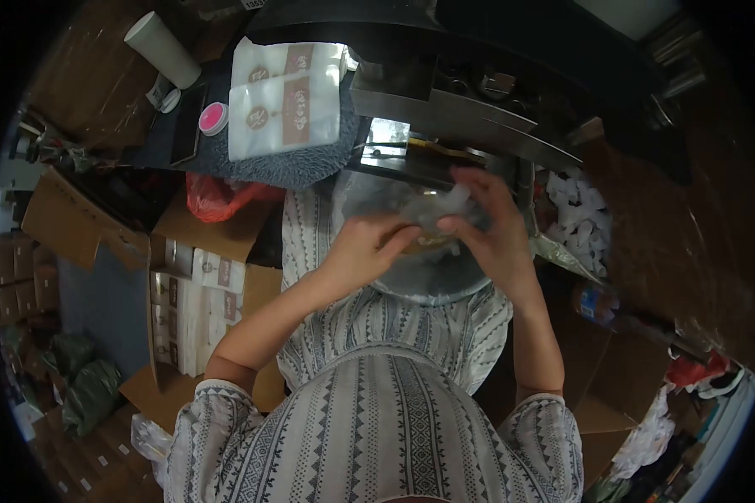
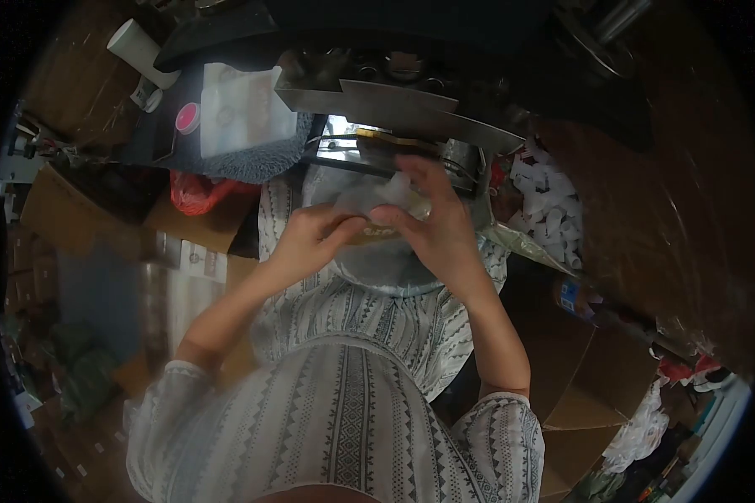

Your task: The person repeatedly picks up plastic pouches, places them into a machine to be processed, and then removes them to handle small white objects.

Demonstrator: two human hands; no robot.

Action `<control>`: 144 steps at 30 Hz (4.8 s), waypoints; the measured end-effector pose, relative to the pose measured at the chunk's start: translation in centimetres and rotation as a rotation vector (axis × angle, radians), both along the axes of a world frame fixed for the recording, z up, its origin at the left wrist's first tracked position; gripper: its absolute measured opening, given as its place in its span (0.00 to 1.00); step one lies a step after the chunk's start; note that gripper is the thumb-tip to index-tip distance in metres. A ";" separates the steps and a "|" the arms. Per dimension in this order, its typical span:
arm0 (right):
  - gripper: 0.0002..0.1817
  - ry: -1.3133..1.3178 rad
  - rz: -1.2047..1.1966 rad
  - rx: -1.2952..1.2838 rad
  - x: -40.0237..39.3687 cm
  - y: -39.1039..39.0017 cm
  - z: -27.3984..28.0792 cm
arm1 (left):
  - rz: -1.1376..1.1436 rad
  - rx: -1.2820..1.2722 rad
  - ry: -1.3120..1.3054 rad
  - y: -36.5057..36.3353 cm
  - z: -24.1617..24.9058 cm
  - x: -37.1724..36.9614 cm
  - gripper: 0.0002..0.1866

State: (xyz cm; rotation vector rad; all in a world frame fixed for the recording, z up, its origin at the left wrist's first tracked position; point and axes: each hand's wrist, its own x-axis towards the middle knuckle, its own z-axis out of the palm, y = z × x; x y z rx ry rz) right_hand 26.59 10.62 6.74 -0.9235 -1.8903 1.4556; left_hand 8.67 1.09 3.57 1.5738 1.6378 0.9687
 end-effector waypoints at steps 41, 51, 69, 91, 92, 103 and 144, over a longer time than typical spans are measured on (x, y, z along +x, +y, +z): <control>0.16 0.025 0.072 0.178 -0.4 -0.3 2.7 | 0.196 0.381 0.414 -2.2 3.4 -2.6 0.07; 0.14 -0.019 -0.120 0.076 1.3 1.1 0.4 | 0.029 -0.228 -0.351 1.2 0.2 0.3 0.11; 0.17 -1.134 0.293 0.168 5.0 2.3 -28.6 | 0.379 -0.009 0.226 -3.5 -4.2 -4.1 0.07; 0.27 -1.073 0.472 0.125 -1.0 1.8 -48.9 | 0.425 -0.205 0.278 -8.1 -5.2 -1.5 0.06; 0.27 -1.079 0.489 0.121 -0.5 2.1 -49.1 | 0.426 -0.205 0.280 -8.1 -5.3 -1.5 0.06; 0.28 -0.948 0.384 -0.086 7.8 2.0 -30.5 | 0.426 -0.138 0.166 -4.6 -6.3 -2.5 0.10; 0.13 -1.022 -0.196 0.491 9.1 5.3 0.6 | 0.390 0.210 0.832 2.1 -4.6 -9.4 0.39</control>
